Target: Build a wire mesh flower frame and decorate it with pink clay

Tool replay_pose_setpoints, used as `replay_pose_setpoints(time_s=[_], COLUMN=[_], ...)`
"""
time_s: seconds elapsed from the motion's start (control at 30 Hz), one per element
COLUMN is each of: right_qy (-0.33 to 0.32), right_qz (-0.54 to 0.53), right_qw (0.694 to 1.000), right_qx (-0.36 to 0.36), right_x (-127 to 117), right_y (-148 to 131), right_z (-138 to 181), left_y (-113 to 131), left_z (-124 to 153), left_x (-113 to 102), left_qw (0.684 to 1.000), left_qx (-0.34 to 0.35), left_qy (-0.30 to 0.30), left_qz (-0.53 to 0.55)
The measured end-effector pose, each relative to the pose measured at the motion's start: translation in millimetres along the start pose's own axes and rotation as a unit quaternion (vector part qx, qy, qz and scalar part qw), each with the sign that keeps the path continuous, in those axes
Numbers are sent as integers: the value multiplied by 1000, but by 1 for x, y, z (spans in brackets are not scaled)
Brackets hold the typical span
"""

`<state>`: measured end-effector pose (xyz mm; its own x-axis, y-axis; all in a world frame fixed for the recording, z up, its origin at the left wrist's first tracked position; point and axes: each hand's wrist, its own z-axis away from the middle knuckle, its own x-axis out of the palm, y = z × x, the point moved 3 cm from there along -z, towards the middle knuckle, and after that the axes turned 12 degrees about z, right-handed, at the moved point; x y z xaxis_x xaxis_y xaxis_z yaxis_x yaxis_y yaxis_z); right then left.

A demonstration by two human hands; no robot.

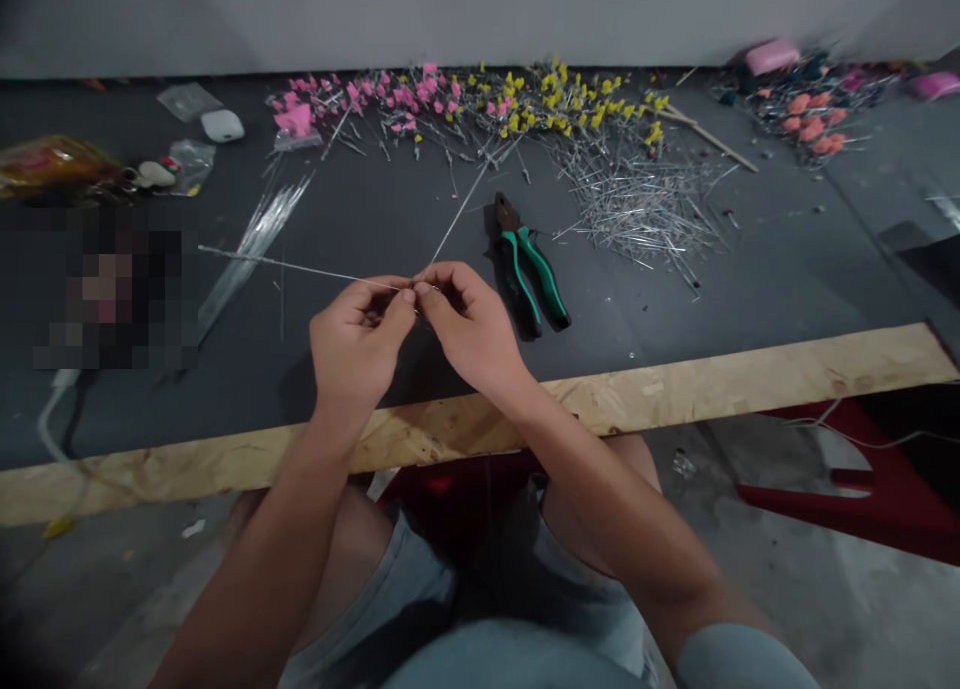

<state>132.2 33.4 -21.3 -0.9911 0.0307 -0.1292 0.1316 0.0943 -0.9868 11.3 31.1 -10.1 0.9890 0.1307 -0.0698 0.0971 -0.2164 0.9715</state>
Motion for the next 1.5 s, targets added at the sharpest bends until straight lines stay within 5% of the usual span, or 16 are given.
replay_pose_setpoints(time_s=[0.37,0.97,1.5], right_qy=[-32,-82,-108], right_qz=[21,4,-28], right_qw=[998,995,993], right_qx=[-41,-64,-32], right_x=[-8,-7,-8], right_y=[2,0,-5], right_z=[-5,-7,-8], left_y=[-2,3,-5], left_z=[-1,-3,-6], left_x=[1,-5,-6], left_qw=[997,993,979], left_qx=[10,48,-94], left_qy=[-73,-95,-165], left_qz=[14,-48,72])
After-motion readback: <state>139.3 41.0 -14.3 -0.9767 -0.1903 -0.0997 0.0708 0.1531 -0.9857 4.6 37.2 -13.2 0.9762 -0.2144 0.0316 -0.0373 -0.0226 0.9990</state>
